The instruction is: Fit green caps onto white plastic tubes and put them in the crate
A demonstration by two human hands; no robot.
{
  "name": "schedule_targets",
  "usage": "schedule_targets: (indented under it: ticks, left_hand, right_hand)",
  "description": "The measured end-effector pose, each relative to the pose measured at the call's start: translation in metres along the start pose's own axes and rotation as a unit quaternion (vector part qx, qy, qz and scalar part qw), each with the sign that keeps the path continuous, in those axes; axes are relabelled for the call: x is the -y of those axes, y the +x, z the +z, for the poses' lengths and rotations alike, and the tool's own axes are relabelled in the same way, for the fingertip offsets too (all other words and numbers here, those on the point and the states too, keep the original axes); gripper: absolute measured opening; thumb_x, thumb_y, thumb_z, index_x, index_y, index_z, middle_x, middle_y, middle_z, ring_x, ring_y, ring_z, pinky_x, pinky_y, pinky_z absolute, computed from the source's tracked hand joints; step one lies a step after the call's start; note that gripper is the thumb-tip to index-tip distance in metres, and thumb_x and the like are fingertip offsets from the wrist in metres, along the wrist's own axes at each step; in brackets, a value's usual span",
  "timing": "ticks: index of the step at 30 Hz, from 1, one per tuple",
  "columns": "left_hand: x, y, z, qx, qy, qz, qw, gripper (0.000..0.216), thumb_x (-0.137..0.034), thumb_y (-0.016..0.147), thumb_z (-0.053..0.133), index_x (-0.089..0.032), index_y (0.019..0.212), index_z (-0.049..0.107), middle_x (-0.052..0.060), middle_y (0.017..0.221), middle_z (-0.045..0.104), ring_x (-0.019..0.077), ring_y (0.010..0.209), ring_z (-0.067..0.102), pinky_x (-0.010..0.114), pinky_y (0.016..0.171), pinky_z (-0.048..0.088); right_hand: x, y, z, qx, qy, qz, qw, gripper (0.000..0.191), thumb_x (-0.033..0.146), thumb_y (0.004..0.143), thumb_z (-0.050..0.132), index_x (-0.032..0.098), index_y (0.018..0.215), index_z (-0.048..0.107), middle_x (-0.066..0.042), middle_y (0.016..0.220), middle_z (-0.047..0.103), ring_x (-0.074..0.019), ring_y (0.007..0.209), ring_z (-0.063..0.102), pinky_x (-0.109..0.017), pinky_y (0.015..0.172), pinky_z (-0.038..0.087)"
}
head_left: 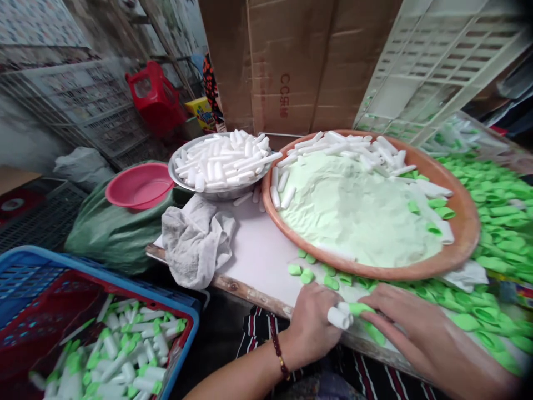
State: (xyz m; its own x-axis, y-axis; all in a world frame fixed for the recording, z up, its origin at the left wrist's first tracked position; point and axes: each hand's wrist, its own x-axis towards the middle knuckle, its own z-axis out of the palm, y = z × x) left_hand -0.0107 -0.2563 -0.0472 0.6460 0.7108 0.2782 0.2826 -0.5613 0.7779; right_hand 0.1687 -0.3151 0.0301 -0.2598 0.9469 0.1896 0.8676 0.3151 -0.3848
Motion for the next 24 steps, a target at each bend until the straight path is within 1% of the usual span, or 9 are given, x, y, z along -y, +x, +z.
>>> schedule_targets:
  ticks: [2,4,9,11,13,15,17,22,24]
  left_hand:
    - [0.001,0.000,0.003,-0.008,0.016,0.010,1.000,0.008,-0.014,0.077,0.056,-0.017,0.070,0.056,0.003,0.069,0.063,0.0168,0.065,0.054,0.029,0.062,0.036]
    - [0.002,-0.001,0.005,-0.016,0.033,0.004,0.999,0.011,-0.014,0.077,0.055,-0.018,0.067,0.053,0.002,0.066,0.061,0.0166,0.063,0.052,0.029,0.060,0.034]
    - [0.003,-0.003,0.008,-0.055,0.062,-0.028,0.996,0.012,-0.015,0.075,0.057,-0.017,0.066,0.049,0.004,0.066,0.060,0.0180,0.065,0.052,0.031,0.060,0.032]
    - [0.002,-0.002,0.007,-0.059,0.072,-0.046,0.995,0.010,-0.013,0.074,0.056,-0.017,0.066,0.050,0.004,0.066,0.060,0.0180,0.064,0.052,0.031,0.060,0.032]
    - [0.001,-0.002,0.005,-0.058,0.085,-0.064,0.993,0.010,-0.012,0.075,0.054,-0.017,0.066,0.051,0.005,0.066,0.060,0.0178,0.063,0.052,0.030,0.059,0.032]
    - [-0.001,-0.001,0.004,-0.055,0.098,-0.073,0.991,0.011,-0.011,0.075,0.054,-0.016,0.066,0.053,0.006,0.066,0.061,0.0179,0.063,0.052,0.030,0.058,0.032]
    - [-0.003,-0.002,0.001,-0.045,0.095,-0.066,0.992,0.009,-0.011,0.075,0.056,-0.015,0.067,0.056,0.006,0.067,0.063,0.0179,0.064,0.054,0.029,0.059,0.033]
    - [-0.005,-0.005,-0.008,0.002,0.030,-0.039,0.999,0.004,-0.011,0.073,0.063,-0.015,0.075,0.063,0.003,0.073,0.067,0.0154,0.067,0.058,0.024,0.061,0.037]
    - [-0.005,-0.006,-0.009,0.020,0.032,-0.039,0.999,0.003,-0.014,0.076,0.064,-0.015,0.073,0.062,0.003,0.072,0.067,0.0150,0.065,0.058,0.024,0.059,0.037]
  right_hand:
    - [-0.002,0.000,0.003,-0.010,-0.007,-0.017,1.000,0.020,0.031,0.092,0.049,0.025,0.091,0.068,-0.005,0.085,0.071,-0.0205,0.079,0.067,-0.030,0.068,0.054]
    - [-0.002,0.000,0.008,-0.016,0.002,-0.022,1.000,0.018,0.029,0.092,0.050,0.024,0.093,0.067,-0.003,0.084,0.070,-0.0185,0.077,0.067,-0.028,0.067,0.053]
    - [0.001,0.007,0.022,-0.015,0.059,0.003,0.998,0.018,0.025,0.093,0.049,0.022,0.093,0.066,-0.003,0.080,0.068,-0.0167,0.075,0.065,-0.026,0.067,0.051]
    - [0.002,0.013,0.025,-0.026,0.072,0.011,0.997,0.018,0.027,0.093,0.050,0.021,0.091,0.066,-0.004,0.080,0.068,-0.0170,0.075,0.064,-0.027,0.068,0.050]
    - [0.002,0.018,0.024,-0.021,0.082,0.017,0.996,0.020,0.029,0.094,0.049,0.021,0.087,0.067,-0.003,0.077,0.066,-0.0170,0.073,0.062,-0.028,0.067,0.049]
    - [0.002,0.018,0.021,0.007,0.094,0.024,0.995,0.024,0.031,0.094,0.048,0.021,0.084,0.067,-0.002,0.074,0.064,-0.0167,0.070,0.060,-0.028,0.065,0.047]
    - [0.003,0.012,0.017,0.030,0.104,0.037,0.993,0.026,0.033,0.095,0.047,0.022,0.083,0.068,-0.002,0.074,0.064,-0.0166,0.070,0.059,-0.028,0.064,0.046]
    - [0.001,-0.009,0.018,0.021,0.121,0.102,0.987,0.030,0.041,0.095,0.045,0.022,0.086,0.068,-0.002,0.080,0.067,-0.0176,0.074,0.062,-0.029,0.068,0.047]
    - [0.001,-0.011,0.019,0.037,0.126,0.123,0.984,0.031,0.043,0.094,0.045,0.023,0.086,0.067,-0.002,0.082,0.068,-0.0182,0.075,0.062,-0.029,0.069,0.047]
